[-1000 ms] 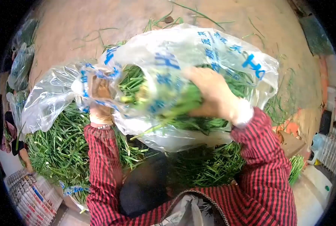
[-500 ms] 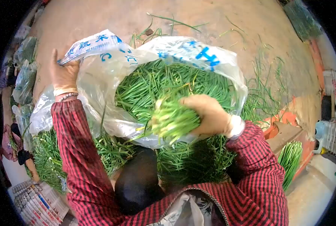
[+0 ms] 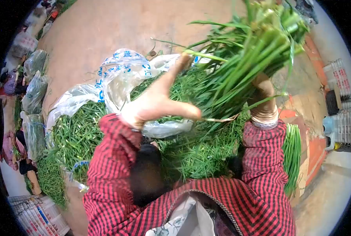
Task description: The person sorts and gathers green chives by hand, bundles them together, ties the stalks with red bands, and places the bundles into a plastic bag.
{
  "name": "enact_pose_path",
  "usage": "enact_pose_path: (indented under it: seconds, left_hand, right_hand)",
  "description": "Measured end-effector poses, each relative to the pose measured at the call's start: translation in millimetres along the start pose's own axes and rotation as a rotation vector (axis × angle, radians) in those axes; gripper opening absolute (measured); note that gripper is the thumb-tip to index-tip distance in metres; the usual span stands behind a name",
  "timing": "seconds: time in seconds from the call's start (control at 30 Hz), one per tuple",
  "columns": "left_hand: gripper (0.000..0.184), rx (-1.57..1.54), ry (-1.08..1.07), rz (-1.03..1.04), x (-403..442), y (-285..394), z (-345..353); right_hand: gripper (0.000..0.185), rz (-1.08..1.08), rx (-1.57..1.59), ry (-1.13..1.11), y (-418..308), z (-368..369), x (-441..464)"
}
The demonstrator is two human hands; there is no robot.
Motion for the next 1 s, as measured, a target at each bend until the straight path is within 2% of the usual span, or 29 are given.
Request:
enact_pose_path:
  seconds: [0.03, 0.13, 0.17, 0.2, 0.27, 0.33, 0.37, 0.4, 0.43, 0.47, 0.5, 0.53, 0.6, 0.63, 0.67, 0.73, 0.8, 0.83, 0.87, 0.93, 0.97, 1.0]
  left_hand:
    - [0.118, 0.004, 0.003, 0.013, 1.5, 13.5, 18.3]
    - [0.092, -0.492, -0.146, 0.285, 1.5, 48.6, 76.9]
    - [0.065, -0.665, 0.106, 0.325, -6.3, 40.0, 87.5]
    - [0.043, -0.845, 0.18, 0.294, -17.9, 38.2, 96.8]
    - [0.026, -0.809, 0.432, 0.217, -33.2, 18.4, 114.4]
    - [0.017, -1.281, 0.413, -0.003, -51.9, 7.7, 136.6]
    - [0.019, -1.354, 0.453, -0.009, -56.0, -3.6, 142.5]
    - [0.02, -1.492, 0.502, -0.113, -60.6, -24.3, 155.3]
    - [0.021, -1.725, 0.442, -0.162, -69.2, -20.4, 162.1]
    - [0.023, -1.96, 0.374, -0.223, -77.7, -15.7, 170.8]
    - [0.025, -1.933, 0.438, -0.235, -77.5, -39.2, 187.9]
    - [0.03, -1.935, 0.386, -0.204, -77.6, -44.7, 202.0]
    - [0.037, -2.021, 0.271, -0.371, -85.6, -39.2, 236.7]
    - [0.043, -2.064, 0.052, -0.297, -86.7, -26.9, 246.3]
    - [0.046, -2.112, -0.027, -0.34, -88.5, -20.0, 259.2]
    - [0.05, -2.029, -0.225, -0.202, -86.4, 0.4, 282.3]
    - [0.051, -2.044, -0.491, -0.205, -89.0, 4.8, 310.7]
    - [0.05, -2.053, -0.573, -0.17, -88.7, 8.1, 316.9]
    - [0.049, -2.091, -0.58, -0.182, -87.9, 5.0, 323.2]
    - [0.049, -2.146, -0.588, -0.174, -75.6, -15.2, 336.8]
    - [0.049, -2.118, -0.489, -0.27, -77.1, -14.2, 318.4]
    - [0.049, -2.124, -0.463, -0.253, -72.2, -21.7, 312.3]
  right_hand:
    - [0.049, 0.018, -0.061, -0.011, -9.3, 24.8, -4.0]
    - [0.051, -0.036, -0.12, 0.084, -20.5, 98.3, -21.4]
    - [0.057, 0.014, -0.332, -0.048, -29.5, 117.3, -17.5]
    - [0.063, 0.068, -0.544, -0.179, -34.6, 131.2, -13.7]
    - [0.085, 0.054, -0.713, -0.223, -31.1, 128.3, -27.3]
    - [0.093, -0.03, -0.932, -0.209, -31.6, 114.7, -55.1]
    - [0.1, -0.014, -1.044, -0.246, -32.1, 106.2, -77.7]
    - [0.109, 0.068, -1.084, -0.303, -21.6, 97.8, -104.8]
    - [0.118, 0.222, -1.24, -0.382, 0.7, 77.4, -136.6]
    - [0.123, 0.365, -1.223, -0.434, 15.7, 68.3, -166.8]
    - [0.118, 0.437, -1.242, -0.426, 17.1, 66.3, -184.3]
    - [0.106, 0.482, -0.928, -0.304, 24.1, 64.4, -194.4]
    - [0.083, 0.78, -1.198, -0.337, -15.8, 61.5, -187.6]
    - [0.072, 0.889, -1.243, -0.359, -35.9, 55.8, -179.7]
    - [0.063, 0.997, -1.286, -0.385, -53.9, 50.1, -169.2]
    - [0.059, 1.119, -1.409, -0.574, -84.4, 60.9, -145.0]
    - [0.06, 1.364, -1.452, -0.617, -92.1, 58.1, -127.4]
    - [0.062, 1.48, -1.401, -0.588, -86.3, 63.9, -118.8]
    - [0.077, 1.654, -1.591, -0.781, -73.2, 43.4, -110.4]
    - [0.097, 1.679, -1.505, -0.737, -35.0, 28.6, -104.7]
    - [0.104, 1.646, -1.562, -0.792, -9.8, -1.9, -105.7]
    - [0.112, 1.606, -1.619, -0.849, 11.1, -7.8, -102.9]
Point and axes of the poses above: each hand's wrist, its own x-axis towards the middle knuckle, its own z-axis out of the palm, y = z × x, the point moved 4 cm from there along x, towards the middle knuckle, and after that the axes turned 5 degrees about -z, right-handed, at the moved point
